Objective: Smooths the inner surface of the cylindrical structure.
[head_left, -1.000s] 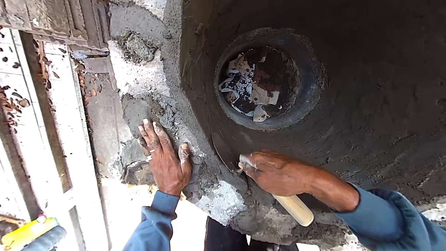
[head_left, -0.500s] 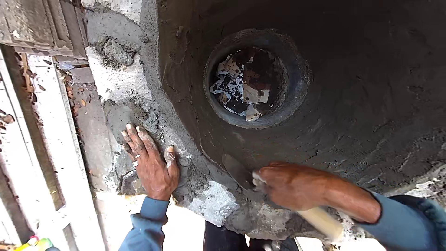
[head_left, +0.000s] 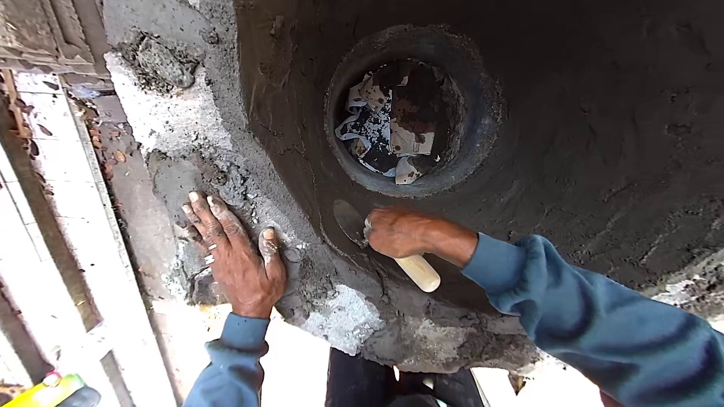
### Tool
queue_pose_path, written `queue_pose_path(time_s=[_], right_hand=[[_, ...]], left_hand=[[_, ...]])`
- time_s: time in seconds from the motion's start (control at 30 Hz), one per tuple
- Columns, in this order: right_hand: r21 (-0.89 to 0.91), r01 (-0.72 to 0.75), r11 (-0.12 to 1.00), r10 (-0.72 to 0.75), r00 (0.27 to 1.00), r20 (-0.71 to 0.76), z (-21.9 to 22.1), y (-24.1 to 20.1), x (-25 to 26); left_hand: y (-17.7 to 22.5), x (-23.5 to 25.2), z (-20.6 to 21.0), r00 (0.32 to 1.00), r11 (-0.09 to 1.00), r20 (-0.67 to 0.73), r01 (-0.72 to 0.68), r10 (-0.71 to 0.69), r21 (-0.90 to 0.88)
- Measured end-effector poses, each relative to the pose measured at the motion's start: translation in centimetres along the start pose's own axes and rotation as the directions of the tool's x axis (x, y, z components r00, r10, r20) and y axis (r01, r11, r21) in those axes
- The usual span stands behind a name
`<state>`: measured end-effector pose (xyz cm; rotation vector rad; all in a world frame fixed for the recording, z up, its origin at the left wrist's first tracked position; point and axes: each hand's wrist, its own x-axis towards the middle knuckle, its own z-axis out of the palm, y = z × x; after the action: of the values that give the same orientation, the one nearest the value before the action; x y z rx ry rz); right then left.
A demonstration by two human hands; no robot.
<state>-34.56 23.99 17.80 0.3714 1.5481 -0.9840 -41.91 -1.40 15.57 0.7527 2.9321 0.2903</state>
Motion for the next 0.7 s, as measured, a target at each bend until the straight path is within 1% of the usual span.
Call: queue_pose_path(time_s=[0.13, 0.27, 0.33, 0.37, 0.43, 0.5, 0.53, 0.57, 0.63, 0.7], right_hand=[[-0.031, -0.099, 0.995, 0.102, 0.989, 0.110, 0.7, 2.1, 0.6], [-0.225, -0.138, 0.965, 0.178, 0.969, 0.171, 0.5, 3.1, -0.2], [-0.282, -0.185, 0.941, 0.236, 0.958, 0.160, 0.1, 3.7, -1.0], [-0.257, -0.210, 0.943, 0.251, 0.959, 0.135, -0.1, 4.1, -1.5], [-0.095, -0.199, 0.975, 0.208, 0.974, 0.090, -0.5, 4.2, -2.6], [0.132, -0.115, 0.985, 0.106, 0.992, 0.071, -0.4, 3.4, -3.9], [0.215, -0.076, 0.974, 0.065, 0.996, 0.057, -0.4, 2.9, -4.4], [0.252, -0.045, 0.967, 0.034, 0.998, 0.048, -0.2, 2.3, -4.7], [0.192, -0.031, 0.981, 0.019, 0.998, 0.063, 0.5, 1.3, -5.0], [0.044, -0.038, 0.998, 0.033, 0.993, 0.111, 1.1, 0.8, -5.1]], left_hand=[[0.0, 0.1, 0.0, 1.000, 1.000, 0.007, -0.012, 0.012, -0.009], [-0.1, 0.0, -0.1, 1.000, 1.000, 0.018, -0.008, 0.009, -0.007], [-0.1, 0.1, -0.1, 1.000, 1.000, 0.016, -0.009, 0.009, -0.004], [-0.1, 0.1, -0.1, 1.000, 1.000, 0.014, -0.010, 0.010, -0.008], [-0.2, 0.1, 0.1, 1.000, 1.000, 0.007, -0.006, 0.006, -0.021], [-0.2, 0.0, 0.0, 1.000, 1.000, 0.013, 0.000, 0.001, -0.024], [-0.2, 0.1, 0.0, 1.000, 1.000, 0.012, 0.001, -0.001, -0.022], [-0.2, 0.1, 0.0, 1.000, 1.000, 0.010, -0.001, 0.001, -0.018], [-0.3, 0.1, 0.0, 1.000, 1.000, 0.012, -0.009, 0.009, -0.023], [-0.3, 0.2, 0.0, 1.000, 1.000, 0.006, -0.014, 0.014, -0.027]])
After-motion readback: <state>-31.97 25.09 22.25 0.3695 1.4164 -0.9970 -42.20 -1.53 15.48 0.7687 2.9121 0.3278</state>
